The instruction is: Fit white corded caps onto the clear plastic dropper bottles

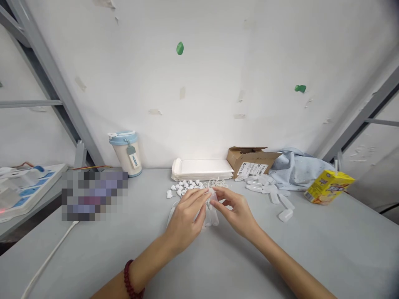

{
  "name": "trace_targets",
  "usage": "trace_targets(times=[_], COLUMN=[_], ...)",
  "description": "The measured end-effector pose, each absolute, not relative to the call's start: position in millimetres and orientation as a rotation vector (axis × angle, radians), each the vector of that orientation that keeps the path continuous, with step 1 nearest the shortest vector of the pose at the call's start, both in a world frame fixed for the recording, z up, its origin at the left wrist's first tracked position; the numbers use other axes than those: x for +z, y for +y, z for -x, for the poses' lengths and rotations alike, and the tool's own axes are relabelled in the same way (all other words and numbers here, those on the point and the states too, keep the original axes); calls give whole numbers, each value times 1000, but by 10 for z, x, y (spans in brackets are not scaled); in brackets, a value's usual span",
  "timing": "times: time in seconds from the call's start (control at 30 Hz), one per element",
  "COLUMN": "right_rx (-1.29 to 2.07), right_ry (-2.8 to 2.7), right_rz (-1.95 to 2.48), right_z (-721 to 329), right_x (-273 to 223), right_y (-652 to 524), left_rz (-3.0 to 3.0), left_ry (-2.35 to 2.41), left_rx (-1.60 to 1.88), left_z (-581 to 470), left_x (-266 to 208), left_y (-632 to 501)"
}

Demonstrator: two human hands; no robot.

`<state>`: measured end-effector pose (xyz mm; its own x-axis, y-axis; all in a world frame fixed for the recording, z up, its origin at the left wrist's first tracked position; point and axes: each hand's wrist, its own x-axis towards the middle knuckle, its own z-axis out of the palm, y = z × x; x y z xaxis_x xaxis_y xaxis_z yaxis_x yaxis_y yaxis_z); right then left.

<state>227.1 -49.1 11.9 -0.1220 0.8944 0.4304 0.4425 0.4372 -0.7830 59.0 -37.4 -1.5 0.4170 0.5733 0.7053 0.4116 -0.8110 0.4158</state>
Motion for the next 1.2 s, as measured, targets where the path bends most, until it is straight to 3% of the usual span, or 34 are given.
trace_targets(times=[0.37,0.57,1.2], right_rx=[957,1064,1035], right_ry=[-1555,-1524,-1912], right_rz=[1304,1301,1584], right_z=[-2325,-2368,-2614], right_x=[91,132,203], right_y=[-392,-375,-328], left_rz=[-2620,-2652,-2660], left_ry=[1044,1082,1106], left_rx=[1027,1042,696], left_z=[-671,-806,-926], left_x=[30,28,-41], left_y=[-421,-373,-401])
